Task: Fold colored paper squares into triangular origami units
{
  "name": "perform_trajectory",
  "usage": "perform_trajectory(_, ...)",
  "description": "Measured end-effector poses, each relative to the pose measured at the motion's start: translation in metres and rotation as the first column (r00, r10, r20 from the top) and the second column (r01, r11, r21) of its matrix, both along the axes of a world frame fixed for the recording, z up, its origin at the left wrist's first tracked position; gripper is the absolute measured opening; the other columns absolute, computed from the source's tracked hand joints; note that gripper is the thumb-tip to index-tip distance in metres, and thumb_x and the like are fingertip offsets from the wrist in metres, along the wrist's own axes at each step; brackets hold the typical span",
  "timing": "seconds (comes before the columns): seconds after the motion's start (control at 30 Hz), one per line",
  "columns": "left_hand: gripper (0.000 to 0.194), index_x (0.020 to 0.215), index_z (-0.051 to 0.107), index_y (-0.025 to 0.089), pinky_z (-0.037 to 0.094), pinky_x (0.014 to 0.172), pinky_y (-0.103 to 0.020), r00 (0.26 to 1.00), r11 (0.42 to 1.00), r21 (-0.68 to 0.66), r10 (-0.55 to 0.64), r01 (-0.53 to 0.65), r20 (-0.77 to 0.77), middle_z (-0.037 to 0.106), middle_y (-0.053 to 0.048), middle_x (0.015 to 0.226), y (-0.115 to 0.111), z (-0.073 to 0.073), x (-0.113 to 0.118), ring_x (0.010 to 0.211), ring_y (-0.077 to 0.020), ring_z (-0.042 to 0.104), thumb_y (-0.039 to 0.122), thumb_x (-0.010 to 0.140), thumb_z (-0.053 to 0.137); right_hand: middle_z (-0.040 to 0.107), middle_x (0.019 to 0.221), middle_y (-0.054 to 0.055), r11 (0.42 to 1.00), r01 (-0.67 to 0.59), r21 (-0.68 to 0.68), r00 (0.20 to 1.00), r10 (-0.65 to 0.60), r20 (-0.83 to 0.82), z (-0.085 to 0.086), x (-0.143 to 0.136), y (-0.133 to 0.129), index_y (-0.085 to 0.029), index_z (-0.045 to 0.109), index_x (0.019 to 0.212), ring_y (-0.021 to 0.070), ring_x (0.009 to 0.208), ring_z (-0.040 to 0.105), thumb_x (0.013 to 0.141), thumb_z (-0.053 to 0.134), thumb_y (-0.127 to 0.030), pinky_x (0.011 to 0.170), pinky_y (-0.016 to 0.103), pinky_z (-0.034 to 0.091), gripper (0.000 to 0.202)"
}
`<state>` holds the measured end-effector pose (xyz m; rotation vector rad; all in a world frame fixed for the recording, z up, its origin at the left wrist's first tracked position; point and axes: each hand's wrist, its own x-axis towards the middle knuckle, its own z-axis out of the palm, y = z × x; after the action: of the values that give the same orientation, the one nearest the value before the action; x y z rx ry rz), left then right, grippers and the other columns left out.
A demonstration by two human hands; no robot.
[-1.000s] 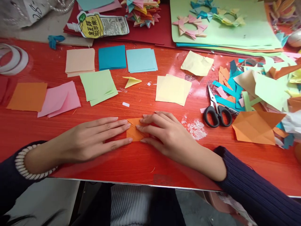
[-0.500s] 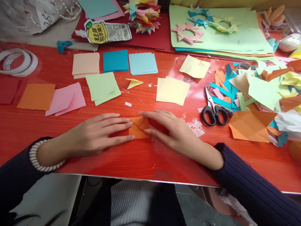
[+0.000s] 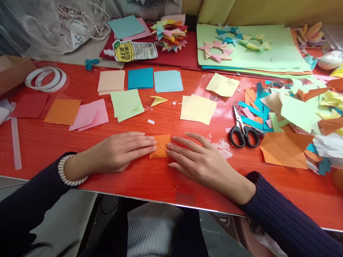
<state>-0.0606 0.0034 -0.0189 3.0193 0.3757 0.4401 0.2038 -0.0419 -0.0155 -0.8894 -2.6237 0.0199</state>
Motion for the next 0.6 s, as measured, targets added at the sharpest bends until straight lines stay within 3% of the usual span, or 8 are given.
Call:
perform_trajectory(0.17,0.034,0.118,0.053,0.008,0.048,0.095,-0.036,1.000,0.999,0.046,0.022,-0.022,0.002,0.063,-0.010,0.115,-0.0025,0.0025,0.0013,0.105,-0.0192,0.058,0.009,0.084,0.049,0.062,0.121,0.007,0.999,-0.003,0.040,0.997,0.000,0.076,0.0003,0.0023,-0.0006,-0.016,0.051,0.126,0.0219,0.115,0.054,0.087,0.055,-0.025,0.098,0.043,0.042,0.040)
perform_trajectory(0.33,0.026,0.109,0.058,0.008,0.052,0.081,-0.034,1.000,0.999,0.045,-0.002,0.001,0.016,0.065,-0.010,0.109,-0.0036,0.0057,0.0032,0.093,-0.0199,0.059,0.015,0.084,0.053,0.060,0.123,0.009,0.998,0.013,0.057,0.993,-0.019,0.120,-0.0038,-0.0007,-0.0016,-0.016,0.054,0.123,0.0245,0.116,0.052,0.086,0.055,-0.031,0.098,0.046,0.042,0.040)
perform_trajectory(0.5,0.026,0.112,0.056,0.013,0.052,0.081,-0.034,1.000,0.997,0.080,-0.017,0.015,0.024,0.066,-0.007,0.109,-0.0029,0.0031,0.0013,0.097,-0.0190,0.060,0.015,0.087,0.051,0.060,0.120,0.014,0.993,0.042,0.111,0.997,-0.049,0.064,-0.0079,-0.0062,-0.0017,-0.012,0.060,0.115,0.0277,0.116,0.051,0.084,0.060,-0.029,0.095,0.045,0.044,0.036)
perform_trajectory(0.6,0.024,0.111,0.057,0.014,0.051,0.087,-0.035,0.999,0.997,0.079,-0.009,0.005,0.043,0.065,-0.008,0.111,-0.0023,0.0010,0.0006,0.102,-0.0192,0.060,0.015,0.087,0.052,0.061,0.119,0.013,0.995,-0.008,0.098,1.000,0.006,0.021,-0.0092,-0.0073,-0.0013,-0.009,0.057,0.117,0.0244,0.115,0.052,0.085,0.058,-0.024,0.097,0.042,0.043,0.036)
